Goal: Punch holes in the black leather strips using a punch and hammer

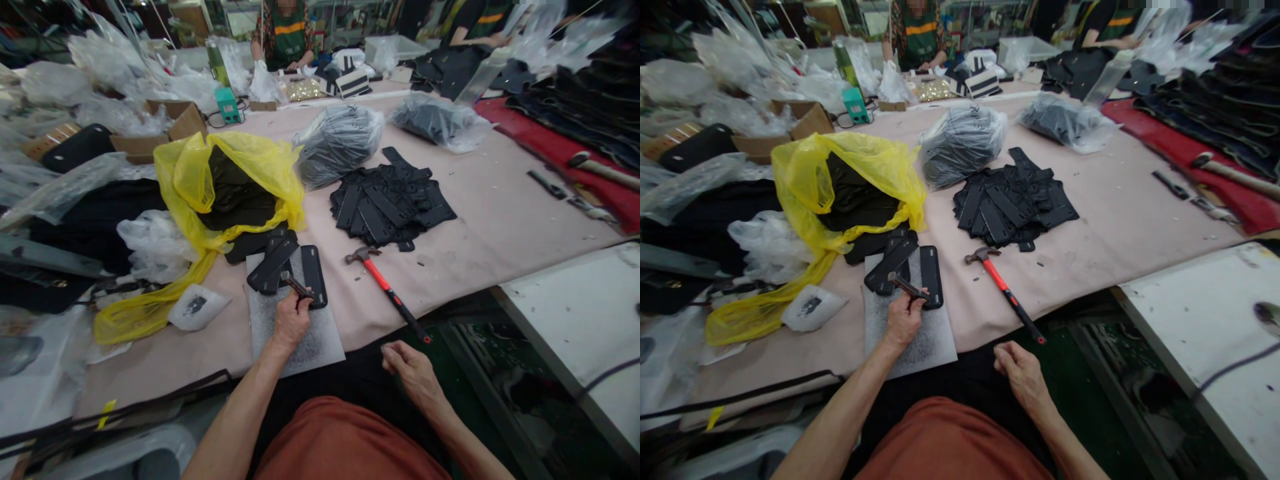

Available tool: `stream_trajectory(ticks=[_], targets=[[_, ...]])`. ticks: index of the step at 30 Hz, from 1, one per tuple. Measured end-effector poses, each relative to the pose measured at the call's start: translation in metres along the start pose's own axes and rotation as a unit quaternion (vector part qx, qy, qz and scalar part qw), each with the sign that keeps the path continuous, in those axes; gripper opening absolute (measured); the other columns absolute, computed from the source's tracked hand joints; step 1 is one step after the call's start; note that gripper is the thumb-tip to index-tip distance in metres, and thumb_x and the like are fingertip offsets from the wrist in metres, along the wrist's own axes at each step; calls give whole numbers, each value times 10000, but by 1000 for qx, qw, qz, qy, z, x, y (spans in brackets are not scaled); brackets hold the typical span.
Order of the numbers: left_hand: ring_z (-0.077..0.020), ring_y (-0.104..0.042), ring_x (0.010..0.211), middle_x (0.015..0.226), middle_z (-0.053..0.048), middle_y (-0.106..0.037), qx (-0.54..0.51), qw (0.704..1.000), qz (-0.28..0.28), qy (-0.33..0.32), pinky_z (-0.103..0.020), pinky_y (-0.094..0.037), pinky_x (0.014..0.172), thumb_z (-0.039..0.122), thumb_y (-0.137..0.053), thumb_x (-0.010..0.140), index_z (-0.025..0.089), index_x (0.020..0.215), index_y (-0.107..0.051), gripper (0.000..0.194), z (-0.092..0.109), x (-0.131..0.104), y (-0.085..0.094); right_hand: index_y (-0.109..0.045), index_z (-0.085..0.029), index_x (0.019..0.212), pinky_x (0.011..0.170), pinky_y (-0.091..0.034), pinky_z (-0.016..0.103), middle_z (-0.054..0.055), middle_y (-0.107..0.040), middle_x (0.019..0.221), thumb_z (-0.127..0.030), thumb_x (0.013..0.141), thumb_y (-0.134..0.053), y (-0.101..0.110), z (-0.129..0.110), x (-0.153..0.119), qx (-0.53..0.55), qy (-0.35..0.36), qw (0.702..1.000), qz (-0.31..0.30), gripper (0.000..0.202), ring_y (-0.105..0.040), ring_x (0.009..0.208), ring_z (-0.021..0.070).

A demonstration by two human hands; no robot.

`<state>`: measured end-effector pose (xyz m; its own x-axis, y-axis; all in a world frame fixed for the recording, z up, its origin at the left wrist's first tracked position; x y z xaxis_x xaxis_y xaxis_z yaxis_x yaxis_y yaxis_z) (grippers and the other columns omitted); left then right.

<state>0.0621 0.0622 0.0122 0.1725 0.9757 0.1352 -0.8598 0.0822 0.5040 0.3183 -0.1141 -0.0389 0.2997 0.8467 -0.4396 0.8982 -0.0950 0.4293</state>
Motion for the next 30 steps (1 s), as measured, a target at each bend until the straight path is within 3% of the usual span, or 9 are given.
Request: stream_trajectory(ticks=[6,9,11,13,15,18,21,25,30], targets=[[-217,-709,882,983,-64,-746,-1,1000,9,-10,-347,-573,802,161,-546,847,180,1048,-666,234,4,0,2,-536,-227,533,536,-395,285,42,-592,535,-537,845,-376,51,111,-12,-215,-102,969,67,468,-553,518,171],[-222,-704,906,995,-62,-743,-1,1000,11,-15,-358,-569,821,160,-546,847,185,1024,-673,220,6,0,3,-677,-227,818,605,-441,298,65,-697,754,-328,749,-464,62,155,-21,-267,-116,955,50,246,-653,714,220],[-223,-704,904,998,-60,-742,-2,1000,11,-13,-363,-569,826,162,-548,847,190,1018,-675,216,4,-1,3,-670,-231,1018,621,-452,313,77,-717,912,-250,682,-481,71,174,-29,-292,-131,945,59,386,-669,843,251],[-223,-705,896,996,-59,-743,-2,1000,11,-10,-362,-571,821,163,-551,844,193,1022,-674,218,2,-1,3,-674,-232,988,615,-447,317,85,-716,925,-272,715,-478,74,177,-33,-305,-130,942,60,338,-671,853,258],[-222,-706,897,996,-57,-744,-3,1000,11,-8,-358,-573,817,159,-552,841,194,1031,-670,226,1,-2,2,-659,-227,779,595,-426,312,85,-699,782,-383,804,-452,69,161,-33,-307,-105,944,58,260,-662,749,242],[-219,-706,893,986,-58,-745,-5,1000,12,-3,-354,-576,812,156,-553,837,191,1037,-668,233,1,-2,3,-504,-233,557,556,-369,303,44,-581,556,-553,853,-418,56,103,-28,-296,-49,950,82,444,-568,559,195],[-215,-704,905,990,-61,-743,-11,1000,12,-3,-354,-574,829,161,-550,840,185,1040,-666,233,1,-2,2,-499,-230,618,543,-348,283,2,-535,543,-559,872,-433,32,18,-16,-211,38,972,101,420,-487,510,155],[-221,-696,937,1019,-66,-736,-11,1000,11,-5,-369,-565,853,173,-537,848,186,1045,-665,235,1,-2,2,-610,-209,918,721,-423,292,49,-654,841,-440,885,-479,-11,-97,20,-95,160,978,96,268,-587,762,184],[-229,-694,920,986,-73,-733,-12,1000,2,-11,-376,-563,830,186,-526,849,183,1027,-663,224,3,-2,3,-595,-206,880,738,-391,306,65,-625,887,-444,730,-667,-64,-166,89,-103,167,977,83,291,-558,821,205]])
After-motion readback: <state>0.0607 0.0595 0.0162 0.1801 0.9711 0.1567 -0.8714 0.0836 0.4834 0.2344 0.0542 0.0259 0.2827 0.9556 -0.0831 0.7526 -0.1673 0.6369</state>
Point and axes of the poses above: each hand's wrist, its own x-axis towards the middle knuckle, its own y-axis out of the back of the hand, z = x × y, the point moved 10 cm from there along x, towards the middle knuckle
